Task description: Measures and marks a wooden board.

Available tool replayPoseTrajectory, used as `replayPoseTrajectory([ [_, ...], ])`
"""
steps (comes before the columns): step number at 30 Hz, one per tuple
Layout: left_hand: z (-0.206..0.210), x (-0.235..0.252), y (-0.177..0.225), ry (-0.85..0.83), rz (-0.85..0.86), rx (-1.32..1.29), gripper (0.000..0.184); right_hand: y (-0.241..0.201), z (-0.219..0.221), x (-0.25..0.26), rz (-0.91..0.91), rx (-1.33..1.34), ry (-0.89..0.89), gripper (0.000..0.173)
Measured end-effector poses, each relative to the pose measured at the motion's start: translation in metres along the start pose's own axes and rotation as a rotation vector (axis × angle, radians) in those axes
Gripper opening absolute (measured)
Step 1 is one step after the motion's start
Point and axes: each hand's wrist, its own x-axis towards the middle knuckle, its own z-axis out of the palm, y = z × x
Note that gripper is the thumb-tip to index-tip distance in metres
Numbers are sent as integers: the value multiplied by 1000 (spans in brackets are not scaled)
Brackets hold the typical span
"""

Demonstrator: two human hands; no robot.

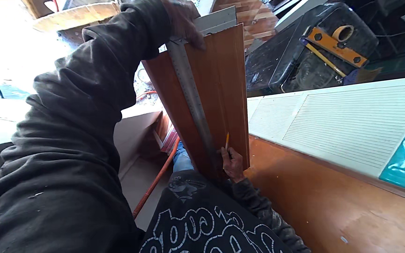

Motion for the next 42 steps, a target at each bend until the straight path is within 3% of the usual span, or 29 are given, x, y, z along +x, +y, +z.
replayPoseTrajectory([
  [37,-4,-4,0,-22,40,-34,29,-3,-3,-3,-19,40,-20,29],
  [42,-4,-5,-2,-27,36,-51,27,-23,-4,0,-67,-10,38,32],
])
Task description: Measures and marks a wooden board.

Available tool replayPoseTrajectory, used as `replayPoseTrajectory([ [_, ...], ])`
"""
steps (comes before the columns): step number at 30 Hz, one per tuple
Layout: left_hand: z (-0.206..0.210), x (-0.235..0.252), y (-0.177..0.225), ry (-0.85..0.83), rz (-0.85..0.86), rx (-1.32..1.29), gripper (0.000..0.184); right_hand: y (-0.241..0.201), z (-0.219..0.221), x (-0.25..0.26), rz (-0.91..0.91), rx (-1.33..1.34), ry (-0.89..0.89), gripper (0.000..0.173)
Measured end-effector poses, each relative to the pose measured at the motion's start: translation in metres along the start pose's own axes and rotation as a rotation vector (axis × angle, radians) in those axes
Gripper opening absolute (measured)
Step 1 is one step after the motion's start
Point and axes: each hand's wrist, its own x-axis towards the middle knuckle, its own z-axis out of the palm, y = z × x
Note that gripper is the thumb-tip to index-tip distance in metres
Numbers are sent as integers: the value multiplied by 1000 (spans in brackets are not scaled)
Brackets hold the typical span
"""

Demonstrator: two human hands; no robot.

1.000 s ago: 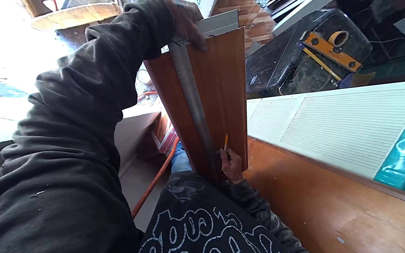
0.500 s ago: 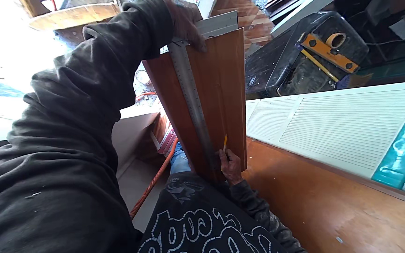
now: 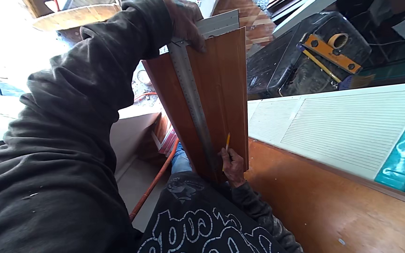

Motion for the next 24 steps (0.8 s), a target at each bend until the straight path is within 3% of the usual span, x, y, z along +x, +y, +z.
replayPoseTrajectory([
  [5,0,-4,1,25,2,19,27,-53,6,14,-20,150,-200,36],
  [10,-2,-7,7,45,1,62,32,-78,21,29,26,190,-378,39],
  [17,-3,-9,8,29,27,56,33,-93,29,35,112,308,-458,37],
  [24,-5,-10,9,31,65,64,34,-98,35,35,150,371,-429,36],
])
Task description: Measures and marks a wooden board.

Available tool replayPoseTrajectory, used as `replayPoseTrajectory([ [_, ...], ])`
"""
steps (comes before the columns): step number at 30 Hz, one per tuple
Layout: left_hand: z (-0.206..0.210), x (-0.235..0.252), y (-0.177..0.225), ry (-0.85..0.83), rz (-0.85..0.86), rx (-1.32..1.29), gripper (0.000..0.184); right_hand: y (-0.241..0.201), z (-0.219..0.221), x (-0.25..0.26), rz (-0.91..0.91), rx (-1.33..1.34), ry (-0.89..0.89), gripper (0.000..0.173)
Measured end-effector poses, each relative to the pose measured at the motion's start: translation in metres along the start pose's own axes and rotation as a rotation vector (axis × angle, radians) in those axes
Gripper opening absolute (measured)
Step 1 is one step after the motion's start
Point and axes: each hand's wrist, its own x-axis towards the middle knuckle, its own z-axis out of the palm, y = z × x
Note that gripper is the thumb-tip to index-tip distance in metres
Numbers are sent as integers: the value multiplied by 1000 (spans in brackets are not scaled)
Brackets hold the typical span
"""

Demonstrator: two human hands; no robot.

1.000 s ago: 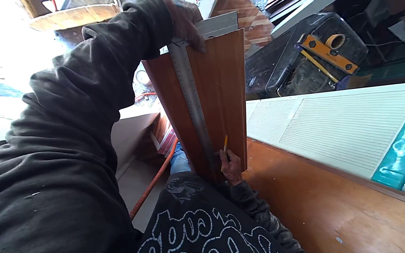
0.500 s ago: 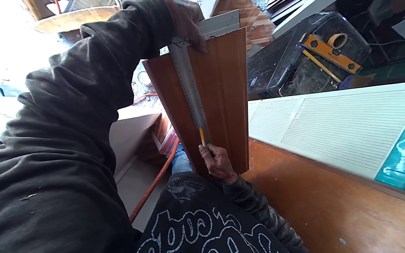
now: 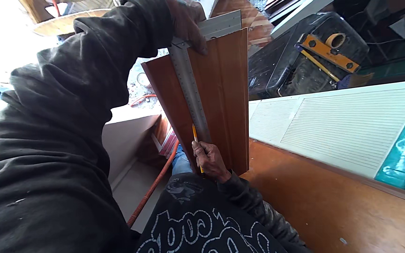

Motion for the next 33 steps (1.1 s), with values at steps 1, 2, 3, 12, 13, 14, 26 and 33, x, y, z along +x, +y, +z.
replayPoseTrajectory([
  [1,0,0,0,1,-2,-8,33,0,0,0,-2,5,3,36],
  [2,0,0,1,-1,-8,-13,34,0,0,0,-4,12,5,36],
  [3,0,-1,2,-5,-17,-24,35,1,0,0,-5,20,5,36],
  [12,-3,1,5,-21,-25,-37,27,-12,2,5,41,140,-6,38],
  [13,-3,0,7,-24,-34,-22,26,-14,3,6,47,152,-7,38],
  [14,-3,0,7,-21,-37,-5,26,-15,3,5,51,162,-8,39],
  [26,-8,-1,13,-63,-58,72,31,-55,12,36,12,260,-14,46],
  [33,-9,-7,23,-58,-99,80,39,-113,22,84,-87,354,31,49],
])
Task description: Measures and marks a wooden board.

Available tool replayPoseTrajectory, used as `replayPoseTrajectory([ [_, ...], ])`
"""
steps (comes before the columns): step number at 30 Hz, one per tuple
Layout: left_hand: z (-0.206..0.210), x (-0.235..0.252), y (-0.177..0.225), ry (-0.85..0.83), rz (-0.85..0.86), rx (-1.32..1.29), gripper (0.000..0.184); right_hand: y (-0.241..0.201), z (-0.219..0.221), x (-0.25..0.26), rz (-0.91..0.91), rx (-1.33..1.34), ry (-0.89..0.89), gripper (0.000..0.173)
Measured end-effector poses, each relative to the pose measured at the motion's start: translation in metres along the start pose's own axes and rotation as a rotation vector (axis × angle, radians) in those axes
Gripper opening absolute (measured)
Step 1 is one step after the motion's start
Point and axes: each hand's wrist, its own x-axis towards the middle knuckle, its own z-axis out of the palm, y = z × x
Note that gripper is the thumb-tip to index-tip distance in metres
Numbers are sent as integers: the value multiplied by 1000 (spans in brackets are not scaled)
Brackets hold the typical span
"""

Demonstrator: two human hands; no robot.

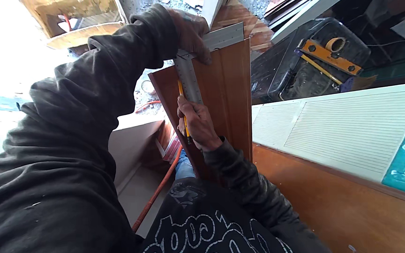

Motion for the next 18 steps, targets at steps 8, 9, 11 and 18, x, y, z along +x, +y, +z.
replayPoseTrajectory([
  [8,-1,-4,3,-7,-5,-2,38,-18,10,17,16,20,20,50],
  [9,-2,-4,4,-5,-4,-1,39,-18,10,16,7,20,16,50],
  [11,-2,-5,4,8,17,15,36,-13,6,7,14,-13,8,50],
  [18,-6,1,-5,5,62,66,34,49,-29,-73,244,-2,42,43],
])
